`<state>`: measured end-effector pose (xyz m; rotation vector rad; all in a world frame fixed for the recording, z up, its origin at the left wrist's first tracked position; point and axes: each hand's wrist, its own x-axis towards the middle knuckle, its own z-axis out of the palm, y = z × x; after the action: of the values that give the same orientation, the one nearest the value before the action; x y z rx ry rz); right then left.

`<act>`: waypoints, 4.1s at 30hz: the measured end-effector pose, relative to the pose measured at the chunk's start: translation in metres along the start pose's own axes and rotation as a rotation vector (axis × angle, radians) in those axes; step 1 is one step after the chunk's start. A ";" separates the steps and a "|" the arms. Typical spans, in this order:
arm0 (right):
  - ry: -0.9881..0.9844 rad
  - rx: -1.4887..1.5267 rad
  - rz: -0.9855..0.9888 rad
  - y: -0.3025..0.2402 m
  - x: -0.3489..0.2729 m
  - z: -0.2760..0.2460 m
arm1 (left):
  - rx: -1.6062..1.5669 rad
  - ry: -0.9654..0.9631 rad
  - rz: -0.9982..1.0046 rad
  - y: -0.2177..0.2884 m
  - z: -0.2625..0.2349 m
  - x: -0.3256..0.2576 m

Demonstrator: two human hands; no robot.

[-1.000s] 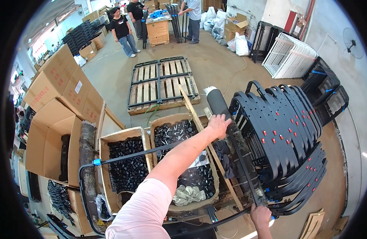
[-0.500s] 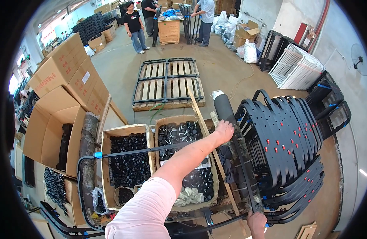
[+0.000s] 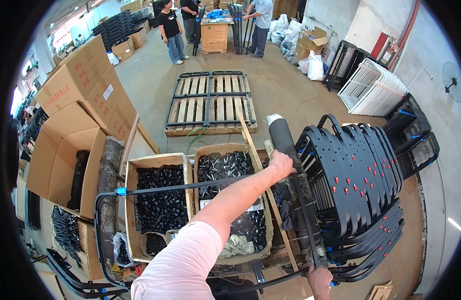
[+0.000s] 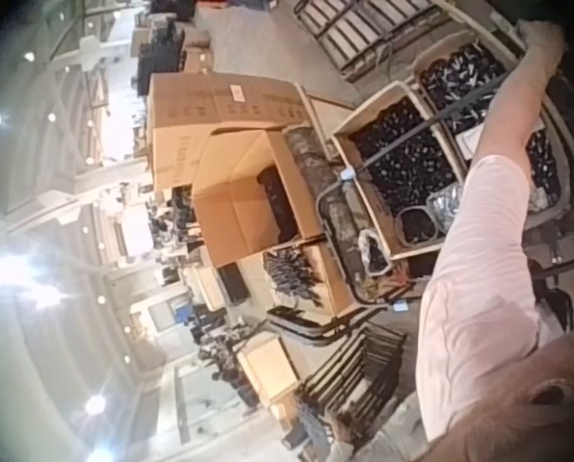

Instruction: Assembling plastic machine components using a power screwdriver and various fasteners.

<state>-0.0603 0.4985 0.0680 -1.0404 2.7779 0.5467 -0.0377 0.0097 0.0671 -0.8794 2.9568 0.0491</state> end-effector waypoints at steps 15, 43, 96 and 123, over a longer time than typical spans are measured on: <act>0.021 0.008 -0.019 -0.006 0.002 -0.001 | -0.056 0.218 0.081 -0.012 0.020 -0.013; -0.019 0.065 0.030 -0.007 -0.002 -0.004 | -0.176 -0.159 -0.219 -0.258 0.122 -0.132; -0.039 0.967 -0.621 -0.294 -0.005 -0.175 | -1.953 0.115 -0.423 -0.095 0.031 -0.328; -0.162 1.034 -0.846 -0.481 0.074 -0.185 | -1.898 0.201 -0.629 -0.066 0.064 -0.606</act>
<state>0.2009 0.0483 0.0826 -1.5149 1.7217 -0.7685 0.5079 0.2876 0.0409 -1.6733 1.6658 2.8841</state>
